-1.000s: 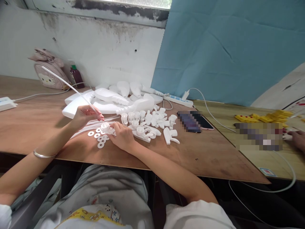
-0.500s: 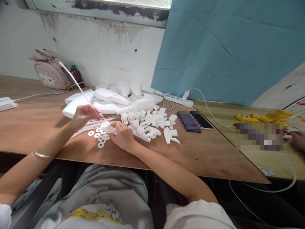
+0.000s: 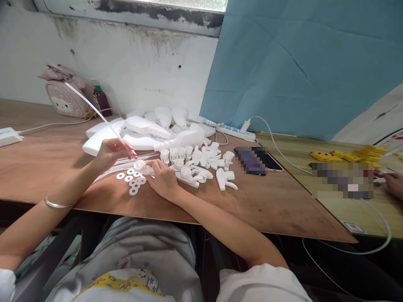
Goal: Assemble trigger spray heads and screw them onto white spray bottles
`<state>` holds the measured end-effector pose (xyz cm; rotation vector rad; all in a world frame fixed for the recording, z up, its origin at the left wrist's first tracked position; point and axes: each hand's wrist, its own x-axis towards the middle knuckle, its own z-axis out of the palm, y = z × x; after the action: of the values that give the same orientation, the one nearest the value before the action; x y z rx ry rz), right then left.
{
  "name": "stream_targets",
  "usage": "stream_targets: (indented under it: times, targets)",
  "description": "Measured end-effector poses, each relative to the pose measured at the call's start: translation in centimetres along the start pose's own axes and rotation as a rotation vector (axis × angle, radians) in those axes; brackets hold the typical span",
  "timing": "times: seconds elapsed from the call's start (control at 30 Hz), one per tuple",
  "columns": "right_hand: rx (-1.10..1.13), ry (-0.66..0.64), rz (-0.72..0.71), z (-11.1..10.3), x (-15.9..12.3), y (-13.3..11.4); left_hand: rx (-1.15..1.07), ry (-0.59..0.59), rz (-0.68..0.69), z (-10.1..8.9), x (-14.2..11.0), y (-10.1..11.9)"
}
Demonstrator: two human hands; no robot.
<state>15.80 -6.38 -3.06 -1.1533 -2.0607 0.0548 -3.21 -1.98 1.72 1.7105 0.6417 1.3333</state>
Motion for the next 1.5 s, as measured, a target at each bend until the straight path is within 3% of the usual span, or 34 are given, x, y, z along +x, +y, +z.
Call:
stream_targets:
  times: [0.5, 0.97, 1.5]
  targets:
    - [0.004, -0.012, 0.039, -0.27, 0.10, -0.04, -0.062, 0.031, 0.030, 0.13, -0.09, -0.14]
    - [0.021, -0.020, 0.034, -0.23, 0.08, 0.07, 0.051, 0.080, 0.023, 0.59, -0.04, 0.21]
    - [0.025, -0.021, 0.044, 0.08, -0.11, -0.05, -0.001, -0.040, -0.020, 0.84, -0.34, 0.39]
